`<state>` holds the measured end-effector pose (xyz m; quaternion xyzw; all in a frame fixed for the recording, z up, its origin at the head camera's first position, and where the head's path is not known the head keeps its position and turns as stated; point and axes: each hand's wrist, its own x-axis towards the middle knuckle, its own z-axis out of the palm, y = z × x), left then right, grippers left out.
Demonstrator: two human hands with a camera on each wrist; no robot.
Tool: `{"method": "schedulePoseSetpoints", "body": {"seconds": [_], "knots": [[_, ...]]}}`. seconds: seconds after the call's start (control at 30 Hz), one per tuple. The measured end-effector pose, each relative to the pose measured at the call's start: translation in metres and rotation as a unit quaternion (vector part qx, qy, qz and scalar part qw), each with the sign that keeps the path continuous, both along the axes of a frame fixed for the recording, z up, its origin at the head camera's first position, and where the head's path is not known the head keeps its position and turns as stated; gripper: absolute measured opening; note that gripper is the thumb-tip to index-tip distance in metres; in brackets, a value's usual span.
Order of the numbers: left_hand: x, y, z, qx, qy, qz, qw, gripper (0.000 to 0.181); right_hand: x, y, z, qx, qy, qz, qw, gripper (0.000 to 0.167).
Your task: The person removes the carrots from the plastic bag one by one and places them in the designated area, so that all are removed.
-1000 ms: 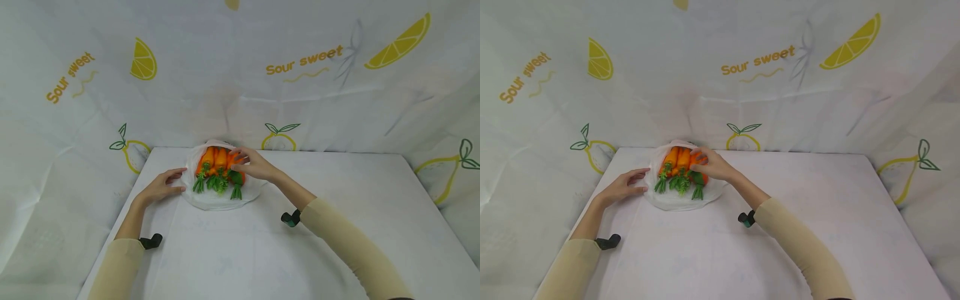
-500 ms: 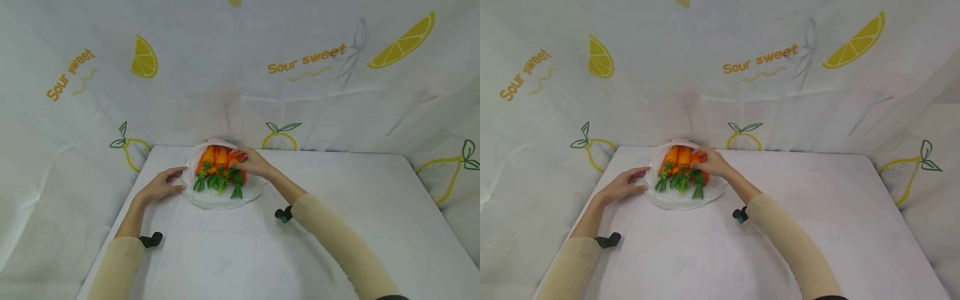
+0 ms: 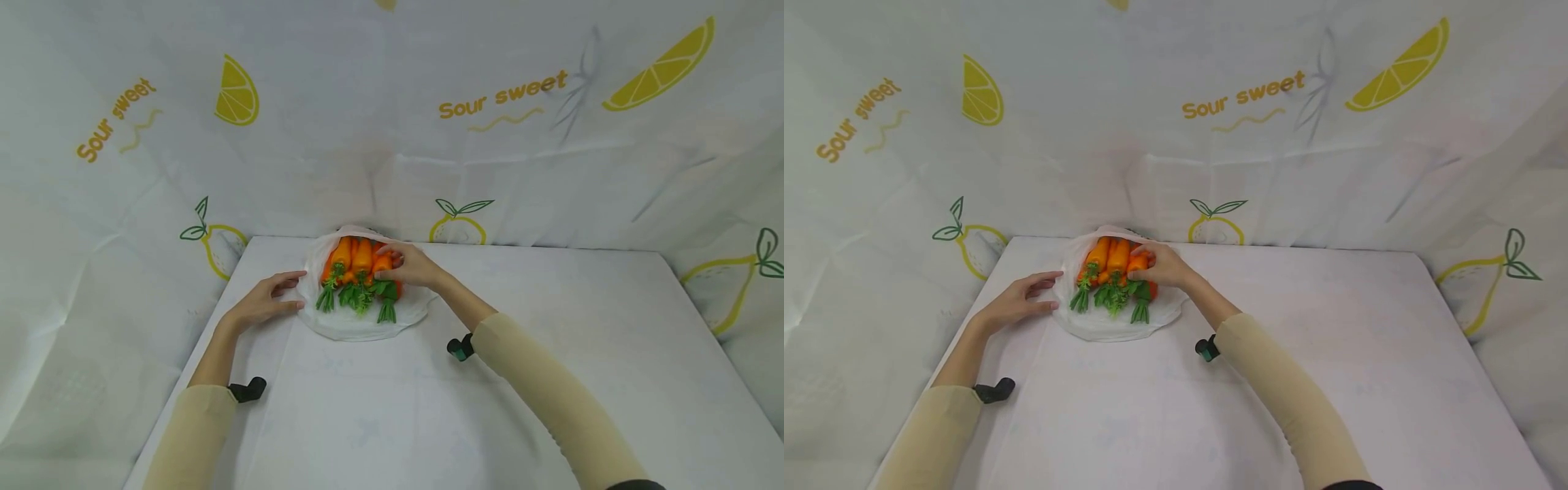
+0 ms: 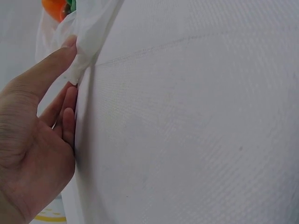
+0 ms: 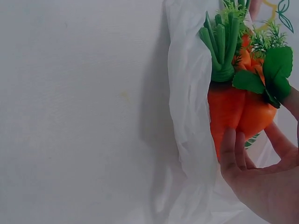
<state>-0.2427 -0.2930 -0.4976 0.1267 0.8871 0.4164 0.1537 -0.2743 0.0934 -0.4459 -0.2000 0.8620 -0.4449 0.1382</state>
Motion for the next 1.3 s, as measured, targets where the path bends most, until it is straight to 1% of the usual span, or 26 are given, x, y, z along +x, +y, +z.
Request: {"method": "schedulePoseSetpoints", "body": {"seconds": [0.17, 0.2, 0.4, 0.53, 0.67, 0.73, 0.9, 1.03, 1.17, 1.3], "knots": [[0.0007, 0.0002, 0.0002, 0.006, -0.007, 0.004, 1.0, 0.076, -0.001, -0.0012, -0.0013, 0.01, -0.004, 0.003, 0.9999, 0.059], [0.0009, 0.0001, 0.0005, 0.005, -0.004, 0.001, 1.0, 0.076, -0.0011, -0.0013, -0.0016, 0.013, -0.004, 0.004, 0.9999, 0.059], [0.0009, 0.0005, 0.0012, 0.004, -0.004, 0.003, 1.0, 0.076, -0.0019, -0.002, -0.0025, 0.017, 0.007, 0.005, 0.9998, 0.057], [0.0007, 0.001, 0.0014, 0.003, -0.001, 0.003, 1.0, 0.075, -0.0026, -0.0021, -0.0027, 0.007, 0.013, 0.0, 0.9999, 0.053], [0.0025, 0.0019, 0.0026, 0.007, 0.0, 0.003, 1.0, 0.075, -0.0016, -0.0018, -0.0023, 0.0, 0.0, -0.009, 1.0, 0.051], [0.0034, 0.0019, 0.0029, 0.007, 0.001, 0.0, 1.0, 0.075, -0.0011, -0.0021, -0.0027, 0.001, -0.004, -0.014, 0.9999, 0.049], [0.0032, 0.0017, 0.0018, 0.007, 0.002, 0.002, 1.0, 0.075, 0.0004, -0.0043, -0.0041, 0.013, 0.007, -0.028, 0.9995, 0.048], [0.0029, 0.0015, 0.0019, 0.009, 0.0, 0.0, 1.0, 0.074, 0.0037, -0.0061, -0.0023, 0.019, 0.01, -0.036, 0.9991, 0.048], [0.0025, 0.0015, 0.0018, 0.008, 0.001, 0.0, 1.0, 0.074, 0.0065, -0.0063, -0.0004, 0.021, 0.01, -0.039, 0.9989, 0.049], [0.0022, 0.0018, 0.0008, 0.006, 0.002, 0.004, 1.0, 0.074, 0.006, -0.0046, -0.0018, 0.02, 0.01, -0.042, 0.9989, 0.05]]}}
